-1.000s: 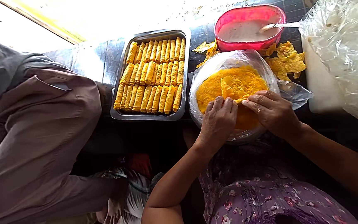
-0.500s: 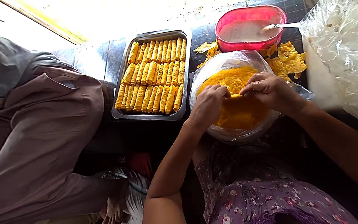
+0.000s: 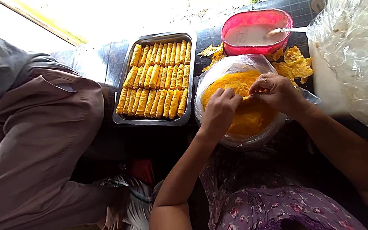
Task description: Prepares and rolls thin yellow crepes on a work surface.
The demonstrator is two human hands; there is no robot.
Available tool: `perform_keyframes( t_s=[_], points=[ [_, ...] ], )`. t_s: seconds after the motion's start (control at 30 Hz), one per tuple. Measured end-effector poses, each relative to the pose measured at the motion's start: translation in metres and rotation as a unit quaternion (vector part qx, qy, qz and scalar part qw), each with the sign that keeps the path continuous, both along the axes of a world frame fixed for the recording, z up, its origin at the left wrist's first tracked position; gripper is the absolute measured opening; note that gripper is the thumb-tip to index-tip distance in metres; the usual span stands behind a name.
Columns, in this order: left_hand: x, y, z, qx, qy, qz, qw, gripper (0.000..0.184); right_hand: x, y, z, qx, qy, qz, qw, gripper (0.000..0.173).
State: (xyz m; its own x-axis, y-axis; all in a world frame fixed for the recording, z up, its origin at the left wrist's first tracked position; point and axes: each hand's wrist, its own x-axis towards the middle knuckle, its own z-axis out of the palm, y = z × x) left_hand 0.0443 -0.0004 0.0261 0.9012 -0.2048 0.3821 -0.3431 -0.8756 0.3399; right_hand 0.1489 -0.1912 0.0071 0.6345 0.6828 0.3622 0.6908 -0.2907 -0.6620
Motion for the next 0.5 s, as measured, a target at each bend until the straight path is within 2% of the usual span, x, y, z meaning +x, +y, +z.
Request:
perform_keyframes(
  t_s=[0.07,0.17,0.23,0.3,0.4,0.5],
  points=[
    [-0.005,-0.006,-0.001,0.041,-0.014,0.009,0.999,0.021,0.011,0.001,0.010,-0.017,-0.012,-0.016,1.000,0.014],
    [-0.012,-0.015,-0.003,0.087,-0.028,0.032,0.995,0.019,0.038,0.011,0.029,-0.081,-0.080,-0.115,0.987,0.028],
    [-0.015,-0.018,-0.005,0.108,-0.035,0.043,0.993,0.020,0.060,0.022,0.038,-0.171,-0.093,-0.170,0.966,0.040],
    [-0.018,-0.020,-0.005,0.120,-0.039,0.053,0.991,0.021,0.076,0.036,0.047,-0.297,-0.039,-0.209,0.931,0.050],
    [-0.020,-0.022,-0.008,0.120,-0.048,0.063,0.990,0.023,0.089,0.053,0.050,-0.409,0.024,-0.234,0.882,0.046],
    [-0.023,-0.022,-0.010,0.119,-0.045,0.063,0.990,0.026,0.094,0.060,0.049,-0.433,0.036,-0.240,0.868,0.039]
  ],
)
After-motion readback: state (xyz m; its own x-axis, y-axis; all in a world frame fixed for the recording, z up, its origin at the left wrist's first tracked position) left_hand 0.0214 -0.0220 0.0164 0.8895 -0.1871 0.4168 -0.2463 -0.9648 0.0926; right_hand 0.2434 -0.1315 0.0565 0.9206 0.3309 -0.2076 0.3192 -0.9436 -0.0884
